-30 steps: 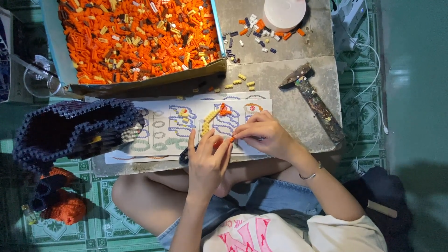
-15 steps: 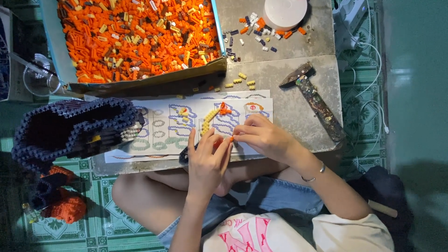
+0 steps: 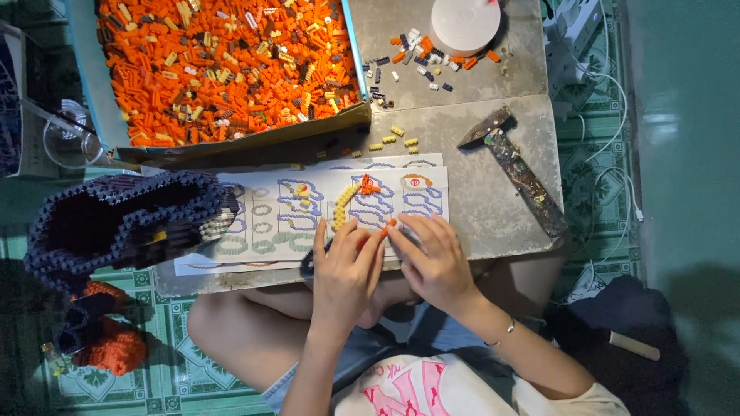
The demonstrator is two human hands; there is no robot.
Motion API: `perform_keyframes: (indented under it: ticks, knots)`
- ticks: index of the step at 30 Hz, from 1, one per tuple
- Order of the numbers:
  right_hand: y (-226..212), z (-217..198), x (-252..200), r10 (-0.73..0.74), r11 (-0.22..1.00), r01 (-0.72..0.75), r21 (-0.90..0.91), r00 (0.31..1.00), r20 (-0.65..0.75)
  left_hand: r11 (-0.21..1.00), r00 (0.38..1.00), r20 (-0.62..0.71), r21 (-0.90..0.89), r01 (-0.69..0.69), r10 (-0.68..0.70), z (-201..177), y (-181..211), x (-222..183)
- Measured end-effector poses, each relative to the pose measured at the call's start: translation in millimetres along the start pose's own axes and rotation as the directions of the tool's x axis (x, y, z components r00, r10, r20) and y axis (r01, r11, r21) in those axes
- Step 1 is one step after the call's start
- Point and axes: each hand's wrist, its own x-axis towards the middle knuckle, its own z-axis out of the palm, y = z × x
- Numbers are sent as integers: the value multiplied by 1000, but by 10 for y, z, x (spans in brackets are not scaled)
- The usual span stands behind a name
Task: The person assembles a model using small interlocking toy blocks by following a printed instruction sheet.
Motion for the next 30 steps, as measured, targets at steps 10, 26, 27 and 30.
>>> perform_keyframes:
  ticks: [10, 26, 27, 30]
  knots:
    - [-77, -125, 151, 130, 986, -142, 91, 983, 129, 997, 999, 36, -82, -15, 18, -59, 56, 10]
    - [108, -248, 379, 106, 976, -156, 150, 949, 296, 961, 983, 167, -273, -34, 82, -61, 170, -14]
    - [100, -221, 356, 126, 978, -165, 125, 953, 276, 963, 984, 160, -268, -33, 78, -47, 164, -27]
    - [-93, -568, 535, 121, 972, -186, 146, 922, 369, 938, 980, 170, -345, -35, 99, -201, 145, 60]
